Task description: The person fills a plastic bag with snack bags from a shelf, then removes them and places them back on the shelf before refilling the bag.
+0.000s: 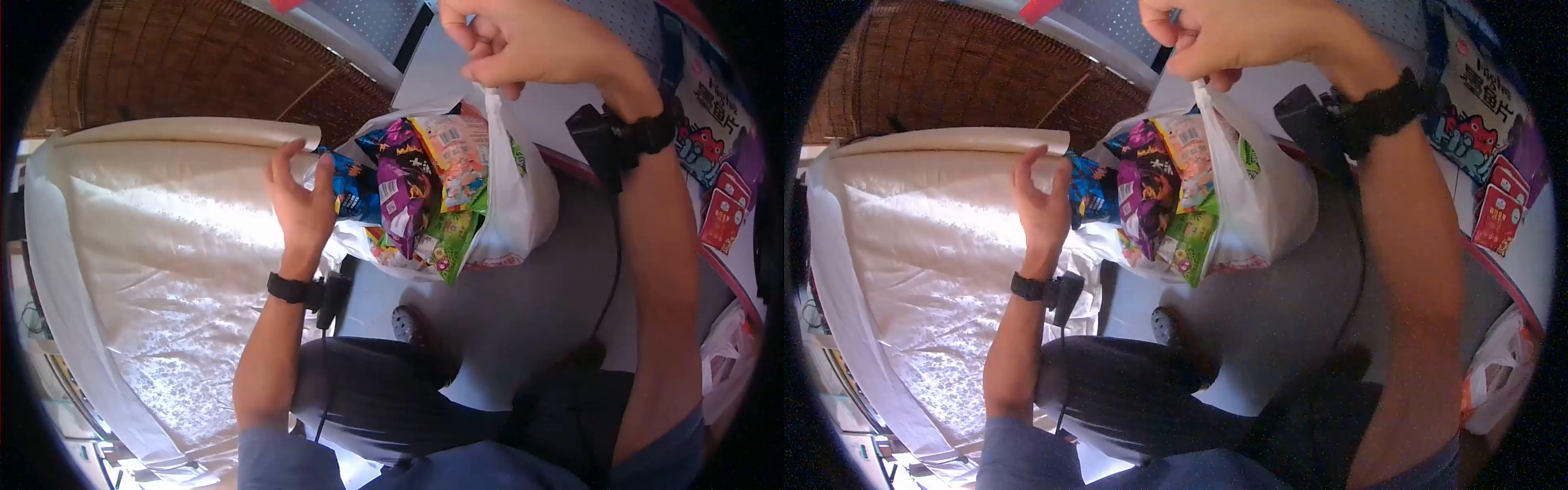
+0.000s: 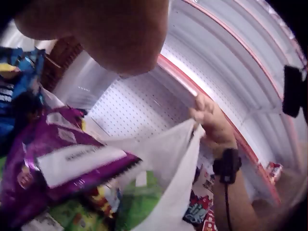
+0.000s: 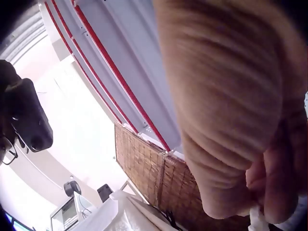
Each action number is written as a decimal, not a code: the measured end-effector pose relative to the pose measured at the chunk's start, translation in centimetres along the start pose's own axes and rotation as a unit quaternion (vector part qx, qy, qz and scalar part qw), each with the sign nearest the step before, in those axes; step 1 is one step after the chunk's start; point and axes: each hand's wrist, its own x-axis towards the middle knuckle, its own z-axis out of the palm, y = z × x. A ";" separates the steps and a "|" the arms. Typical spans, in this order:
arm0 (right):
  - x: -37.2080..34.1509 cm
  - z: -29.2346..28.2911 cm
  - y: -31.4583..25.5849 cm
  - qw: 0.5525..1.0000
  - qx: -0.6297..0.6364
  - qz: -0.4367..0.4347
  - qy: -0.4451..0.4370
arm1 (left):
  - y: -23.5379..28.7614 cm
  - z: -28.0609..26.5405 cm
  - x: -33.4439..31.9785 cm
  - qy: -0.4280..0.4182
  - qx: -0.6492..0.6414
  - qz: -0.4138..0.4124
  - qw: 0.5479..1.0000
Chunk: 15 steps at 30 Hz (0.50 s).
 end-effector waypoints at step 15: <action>1.4 0.8 0.2 0.996 0.050 -0.069 0.029 | -1.2 -9.1 1.3 0.027 -0.445 -0.386 0.808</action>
